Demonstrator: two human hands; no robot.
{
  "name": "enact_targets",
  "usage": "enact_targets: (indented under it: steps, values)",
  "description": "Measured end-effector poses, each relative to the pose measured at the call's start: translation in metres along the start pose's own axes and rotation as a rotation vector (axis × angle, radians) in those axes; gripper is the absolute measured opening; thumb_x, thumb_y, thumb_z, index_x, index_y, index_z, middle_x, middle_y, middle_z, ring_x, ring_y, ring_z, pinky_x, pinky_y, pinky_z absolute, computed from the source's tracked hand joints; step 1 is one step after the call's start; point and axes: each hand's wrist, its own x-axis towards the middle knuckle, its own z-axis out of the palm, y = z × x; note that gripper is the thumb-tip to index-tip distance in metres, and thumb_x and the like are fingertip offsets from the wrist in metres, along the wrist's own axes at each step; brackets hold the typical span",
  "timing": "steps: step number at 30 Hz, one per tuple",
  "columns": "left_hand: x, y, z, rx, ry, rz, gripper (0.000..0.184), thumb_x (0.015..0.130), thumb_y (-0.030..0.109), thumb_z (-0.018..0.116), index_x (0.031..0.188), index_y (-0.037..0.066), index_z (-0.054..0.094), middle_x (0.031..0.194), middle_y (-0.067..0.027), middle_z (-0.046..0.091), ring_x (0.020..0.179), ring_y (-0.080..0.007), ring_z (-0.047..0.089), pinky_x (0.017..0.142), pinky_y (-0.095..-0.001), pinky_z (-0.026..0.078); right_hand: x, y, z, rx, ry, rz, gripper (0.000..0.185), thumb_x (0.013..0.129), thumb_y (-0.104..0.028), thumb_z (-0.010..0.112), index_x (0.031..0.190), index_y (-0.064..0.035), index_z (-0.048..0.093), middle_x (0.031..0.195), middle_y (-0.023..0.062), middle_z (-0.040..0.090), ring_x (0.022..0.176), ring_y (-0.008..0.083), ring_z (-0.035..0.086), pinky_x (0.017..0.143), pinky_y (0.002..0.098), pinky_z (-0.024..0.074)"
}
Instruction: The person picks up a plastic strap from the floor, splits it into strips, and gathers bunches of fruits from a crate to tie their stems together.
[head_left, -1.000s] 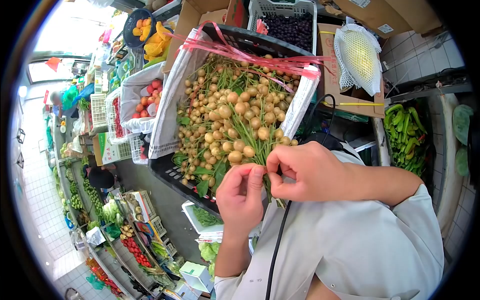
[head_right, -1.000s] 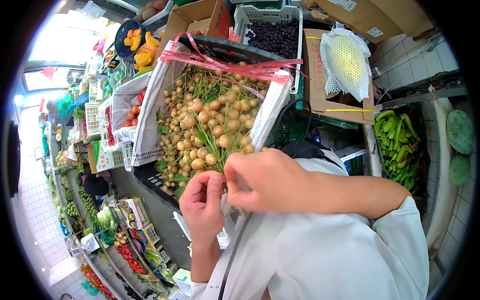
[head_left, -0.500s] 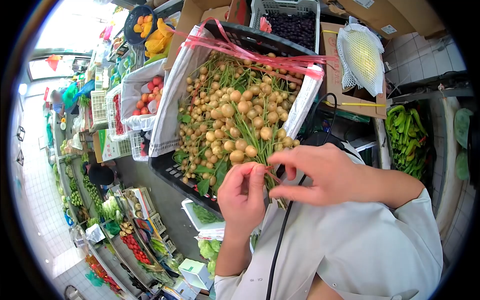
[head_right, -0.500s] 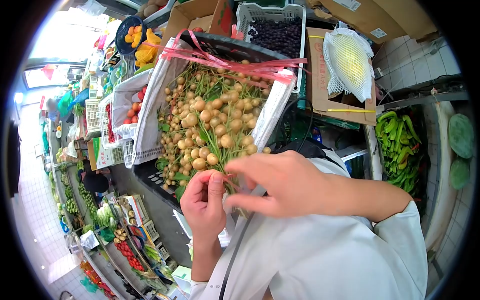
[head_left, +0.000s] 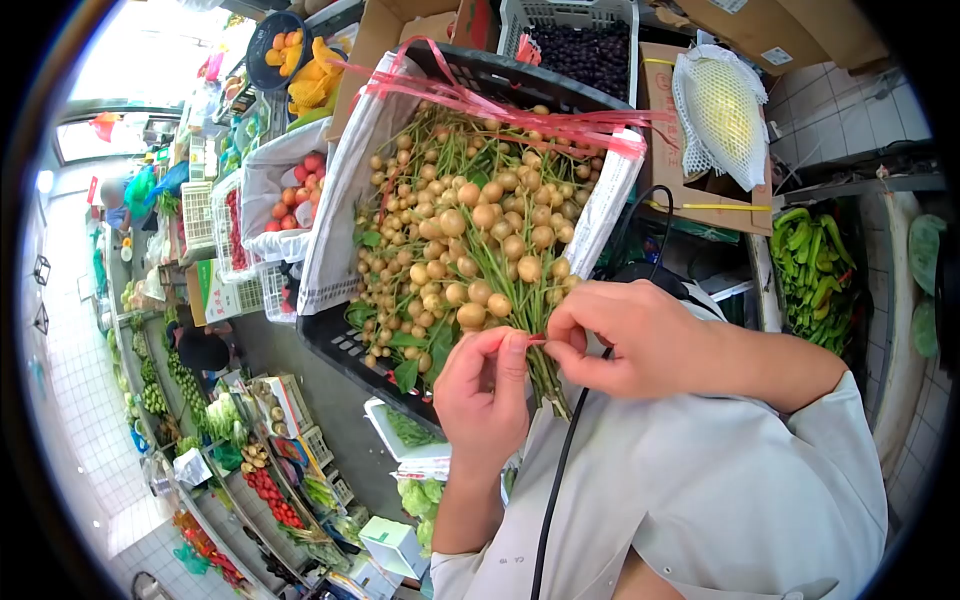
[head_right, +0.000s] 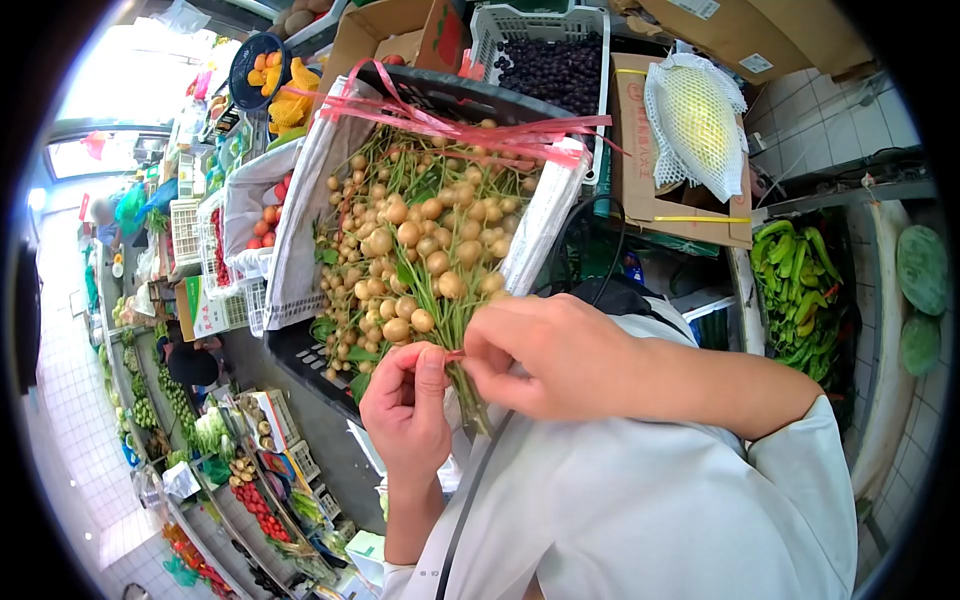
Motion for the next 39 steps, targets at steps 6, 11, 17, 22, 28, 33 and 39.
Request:
enact_targets:
  steps: [6,11,17,22,28,33,39]
  values:
    - [0.001,0.007,0.003,0.284,0.059,0.206,0.009,0.100,0.007,0.064,0.094,0.000,0.067,0.078,-0.0029,0.062,0.067,-0.0096,0.053,0.059,-0.0232,0.041,0.000,-0.003,-0.005,-0.047,0.061,0.034,0.012,0.085,-0.007,0.069,0.084,-0.0038,0.058,0.076,0.0090,0.058,0.062,0.0273,0.060,0.055,0.0379,0.0492]
    - [0.001,0.002,0.006,0.427,0.153,0.359,0.008,0.097,0.004,0.065,0.090,0.000,0.065,0.077,-0.0069,0.061,0.065,-0.0169,0.054,0.059,-0.0276,0.042,-0.003,0.008,-0.007,-0.053,0.066,0.017,0.014,0.084,-0.004,0.069,0.083,-0.0032,0.055,0.074,0.0095,0.057,0.061,0.0262,0.059,0.054,0.0369,0.0467]
    - [0.001,-0.013,0.006,0.423,0.142,0.411,0.007,0.097,0.004,0.065,0.091,0.000,0.065,0.074,-0.0061,0.059,0.062,-0.0147,0.051,0.055,-0.0268,0.039,-0.004,0.022,-0.006,-0.004,0.041,0.067,0.013,0.085,-0.005,0.071,0.084,-0.0030,0.058,0.073,0.0062,0.056,0.059,0.0176,0.054,0.053,0.0309,0.0434]
    - [-0.002,-0.002,-0.002,0.214,0.070,0.110,0.009,0.098,0.007,0.066,0.094,0.000,0.067,0.076,0.0001,0.061,0.061,-0.0069,0.051,0.053,-0.0224,0.038,-0.007,0.011,-0.015,0.034,0.060,0.213,0.010,0.085,-0.008,0.072,0.087,-0.0042,0.063,0.074,0.0056,0.060,0.060,0.0169,0.057,0.054,0.0305,0.0458]
    - [0.008,0.020,-0.010,-0.427,-0.093,-0.388,0.016,0.101,0.013,0.066,0.100,-0.002,0.071,0.074,0.0069,0.058,0.060,0.0002,0.044,0.051,-0.0181,0.030,-0.003,-0.013,-0.025,0.117,-0.175,-0.018,0.009,0.084,-0.009,0.074,0.087,-0.0053,0.066,0.076,0.0038,0.065,0.063,0.0164,0.064,0.054,0.0282,0.0487]
    - [0.007,0.022,0.006,-0.442,-0.114,-0.400,0.019,0.103,0.013,0.062,0.107,-0.004,0.070,0.068,0.0057,0.053,0.053,-0.0006,0.037,0.048,-0.0203,0.023,0.012,-0.020,-0.021,0.247,-0.232,0.166,0.009,0.087,-0.011,0.074,0.091,-0.0033,0.069,0.079,0.0003,0.067,0.064,0.0068,0.060,0.055,0.0245,0.0465]
    - [0.001,0.009,-0.007,-0.483,-0.209,-0.286,0.017,0.102,0.010,0.063,0.108,-0.004,0.071,0.082,0.0040,0.061,0.065,-0.0012,0.046,0.056,-0.0190,0.034,0.026,-0.009,-0.011,0.607,-0.083,0.458,0.011,0.093,-0.010,0.073,0.096,0.0002,0.070,0.086,-0.0027,0.069,0.074,-0.0001,0.057,0.064,0.0172,0.0457]
